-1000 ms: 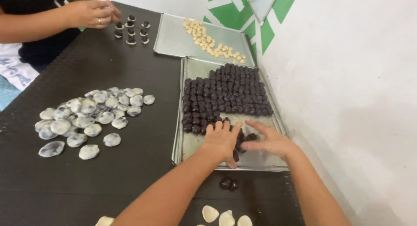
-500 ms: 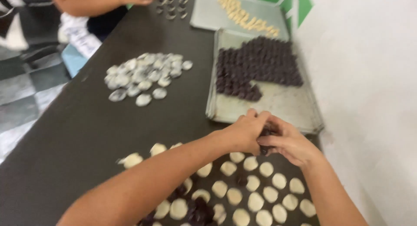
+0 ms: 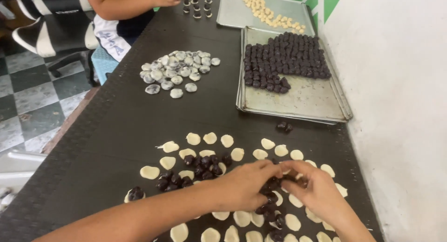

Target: The person flattens small white dough pieces on a black mat and then places dark filling balls onto them. The person works by hand, arranging the components in rows on the table.

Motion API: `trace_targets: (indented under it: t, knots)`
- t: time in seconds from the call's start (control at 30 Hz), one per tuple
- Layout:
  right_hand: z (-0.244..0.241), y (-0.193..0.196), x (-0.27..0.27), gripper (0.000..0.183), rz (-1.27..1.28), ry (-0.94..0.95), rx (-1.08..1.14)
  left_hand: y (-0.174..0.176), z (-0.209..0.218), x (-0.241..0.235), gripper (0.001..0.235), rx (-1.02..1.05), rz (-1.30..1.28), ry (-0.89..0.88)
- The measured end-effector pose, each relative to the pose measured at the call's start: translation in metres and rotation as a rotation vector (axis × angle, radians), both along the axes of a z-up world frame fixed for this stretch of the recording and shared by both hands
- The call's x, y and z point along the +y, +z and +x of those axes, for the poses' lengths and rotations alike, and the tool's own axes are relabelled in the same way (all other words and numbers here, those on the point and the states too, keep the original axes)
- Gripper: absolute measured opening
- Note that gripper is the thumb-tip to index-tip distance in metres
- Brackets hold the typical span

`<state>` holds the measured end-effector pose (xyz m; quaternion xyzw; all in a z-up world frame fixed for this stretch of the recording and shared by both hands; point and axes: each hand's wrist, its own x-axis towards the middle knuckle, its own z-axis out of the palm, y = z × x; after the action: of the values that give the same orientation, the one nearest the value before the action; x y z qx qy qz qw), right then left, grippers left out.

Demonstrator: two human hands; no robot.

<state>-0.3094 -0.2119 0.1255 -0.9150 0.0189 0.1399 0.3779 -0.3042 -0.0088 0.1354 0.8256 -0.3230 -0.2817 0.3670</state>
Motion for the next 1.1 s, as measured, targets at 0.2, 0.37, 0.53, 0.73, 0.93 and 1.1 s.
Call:
trace_targets:
  t: [0.2,0.37,0.53,0.73,0.93,1.1]
  knots:
    - [0.054,0.027,-0.014,0.026,0.126,-0.094,0.076,-0.009,0.084,-0.009,0.042,-0.264,-0.049,-0.038]
    - [0.169,-0.010,-0.046,0.024,0.271,-0.114,-0.121,-0.067,0.210,-0.003,0.044,-0.580,0.291,0.363]
    - [0.307,-0.057,-0.056,0.039,0.117,-0.176,-0.257,-0.081,0.298,-0.009,0.066,-0.423,0.270,0.581]
    - [0.377,-0.098,-0.041,0.057,-0.264,-0.131,-0.223,-0.073,0.304,-0.025,0.086,-0.202,0.119,0.720]
    - [0.363,-0.087,-0.011,0.055,-0.258,-0.261,-0.103,-0.112,0.327,-0.035,0.077,-0.140,0.046,0.797]
    - [0.348,-0.060,0.011,0.065,0.090,-0.342,-0.101,-0.116,0.342,-0.032,0.075,-0.044,-0.060,0.889]
